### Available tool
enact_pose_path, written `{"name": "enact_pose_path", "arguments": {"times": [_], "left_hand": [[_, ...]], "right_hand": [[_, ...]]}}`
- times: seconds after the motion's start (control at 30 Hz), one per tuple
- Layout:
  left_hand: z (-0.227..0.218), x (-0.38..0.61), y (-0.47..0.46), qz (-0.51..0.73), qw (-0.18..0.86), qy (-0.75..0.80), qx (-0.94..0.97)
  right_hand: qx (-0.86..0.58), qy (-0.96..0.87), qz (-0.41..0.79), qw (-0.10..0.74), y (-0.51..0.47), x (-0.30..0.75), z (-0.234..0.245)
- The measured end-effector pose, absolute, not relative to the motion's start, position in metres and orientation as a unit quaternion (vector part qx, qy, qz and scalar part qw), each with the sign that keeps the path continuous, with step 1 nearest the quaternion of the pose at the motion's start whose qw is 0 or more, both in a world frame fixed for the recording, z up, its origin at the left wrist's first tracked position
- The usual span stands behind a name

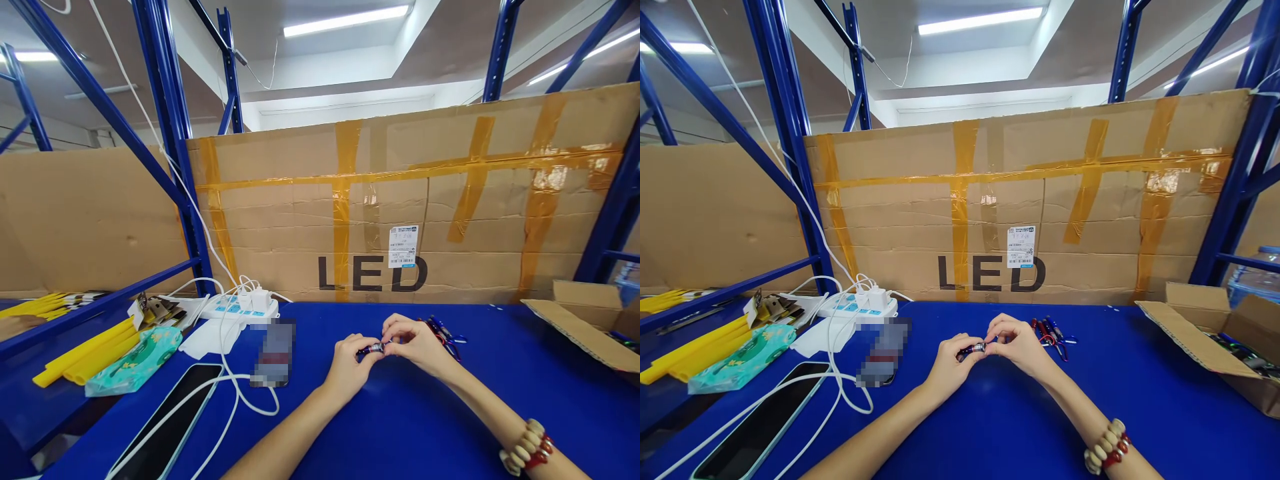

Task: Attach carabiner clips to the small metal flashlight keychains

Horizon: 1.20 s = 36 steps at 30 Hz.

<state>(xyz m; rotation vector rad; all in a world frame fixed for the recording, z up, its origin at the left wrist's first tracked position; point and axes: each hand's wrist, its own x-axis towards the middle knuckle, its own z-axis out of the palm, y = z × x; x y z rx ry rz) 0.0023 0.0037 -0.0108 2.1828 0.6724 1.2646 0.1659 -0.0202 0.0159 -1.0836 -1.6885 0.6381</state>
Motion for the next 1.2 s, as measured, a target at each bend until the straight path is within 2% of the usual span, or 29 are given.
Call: {"name": "enact_pose_path", "arguments": {"times": [0.2, 0.47, 0.8, 1.03, 1.2], "left_hand": [[-0.012, 0.002, 0.0, 0.459, 0.284, 0.273, 0.796], [-0.017, -0.001, 0.0, 0.439, 0.223, 0.285, 0.823], [-0.008, 0.006, -0.01, 0.472, 0.431, 0.292, 0.711], [-0.011, 0.004, -0.005, 0.478, 0.33, 0.302, 0.756], [-0.016, 0.005, 0.001, 0.465, 0.314, 0.307, 0.769]], "right_hand": [[-0.452, -0.696, 0.266, 0.491, -0.02, 0.166, 0.01], [-0.475, -0.704, 0.267, 0.456, -0.015, 0.169, -0.001], [-0.468, -0.71, 0.248, 0.464, -0.02, 0.164, 0.01], [-0.494, -0.673, 0.343, 0.43, -0.017, 0.165, 0.006], [-0.532, -0.652, 0.314, 0.439, -0.015, 0.163, 0.004]]}}
